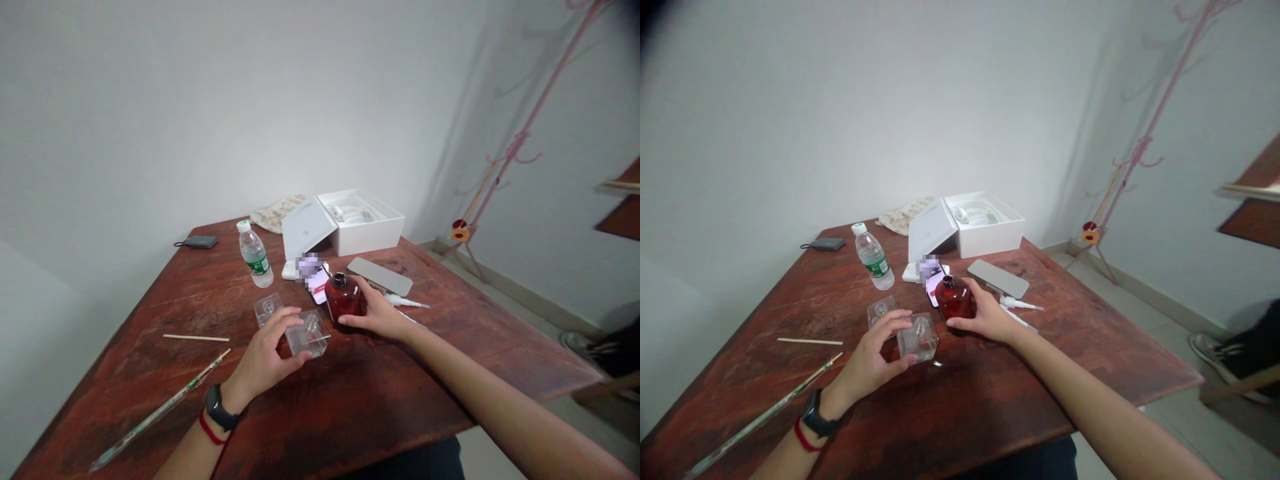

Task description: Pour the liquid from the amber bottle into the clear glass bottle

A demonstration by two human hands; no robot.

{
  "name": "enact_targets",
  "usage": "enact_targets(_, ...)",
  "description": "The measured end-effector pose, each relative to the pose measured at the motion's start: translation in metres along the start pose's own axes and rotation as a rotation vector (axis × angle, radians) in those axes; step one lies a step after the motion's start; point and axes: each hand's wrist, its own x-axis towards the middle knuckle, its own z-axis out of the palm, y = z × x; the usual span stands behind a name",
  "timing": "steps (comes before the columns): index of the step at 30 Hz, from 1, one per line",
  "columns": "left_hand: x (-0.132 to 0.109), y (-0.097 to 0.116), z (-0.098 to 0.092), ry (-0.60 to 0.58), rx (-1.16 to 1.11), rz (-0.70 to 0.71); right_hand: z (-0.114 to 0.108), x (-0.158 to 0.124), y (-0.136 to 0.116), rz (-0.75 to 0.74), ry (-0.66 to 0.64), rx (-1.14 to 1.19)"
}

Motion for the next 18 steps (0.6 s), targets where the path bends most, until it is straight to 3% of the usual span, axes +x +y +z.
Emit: enact_targets(18,0.0005,0.0016,0.0017,0.019,-0.053,0.000,-0.0019,-0.0036,0.0042,0.030,-0.023,-0.033)
